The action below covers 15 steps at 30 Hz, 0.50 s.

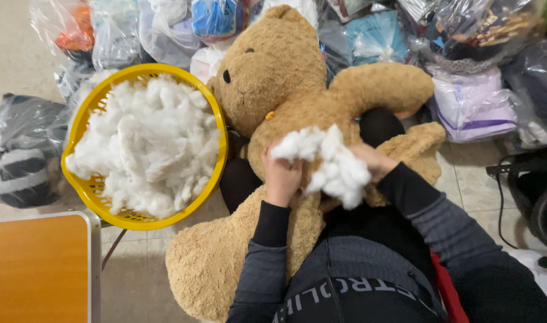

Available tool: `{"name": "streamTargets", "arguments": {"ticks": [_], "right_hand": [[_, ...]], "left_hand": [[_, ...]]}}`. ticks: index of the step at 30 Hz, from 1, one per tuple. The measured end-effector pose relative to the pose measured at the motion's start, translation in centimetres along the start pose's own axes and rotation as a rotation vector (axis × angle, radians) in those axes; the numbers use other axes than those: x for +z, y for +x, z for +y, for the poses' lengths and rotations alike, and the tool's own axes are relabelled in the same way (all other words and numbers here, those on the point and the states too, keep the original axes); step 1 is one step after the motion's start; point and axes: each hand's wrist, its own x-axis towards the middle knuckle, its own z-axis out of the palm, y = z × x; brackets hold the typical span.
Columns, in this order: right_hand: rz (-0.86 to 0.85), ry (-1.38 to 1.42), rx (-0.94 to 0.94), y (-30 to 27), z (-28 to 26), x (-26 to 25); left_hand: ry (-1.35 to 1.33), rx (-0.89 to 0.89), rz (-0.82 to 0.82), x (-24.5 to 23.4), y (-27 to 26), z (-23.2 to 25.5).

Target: The person sits on the floor and repeatedly takes handfuls of white stuffing from a yellow basket, then inserts the stuffing into the torso of a large brown teddy bear. The person compresses and adjusts the stuffing inside the bear throughout the clip.

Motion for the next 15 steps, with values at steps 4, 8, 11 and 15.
{"name": "streamTargets", "arguments": {"ticks": [4,8,11,15], "right_hand": [[-0.071,-0.025,-0.023,4.3,-0.9,-3.3],[-0.194,0.209,0.050,8.7,-1.4,-3.4],[-0.195,0.245,0.038,10.6,-1.5,-2.8],[-0.145,0.220,0.030,10.3,-1.6,-1.1]], "left_hand": [[0.045,-0.072,-0.063,0.4,0.4,-0.4],[0.135,0.034,-0.213,-0.2,1.9,1.8],[0.098,0.197,-0.324,-0.7,2.8,3.5],[0.100,0.228,-0.345,-0.3,2.7,4.7]]}}
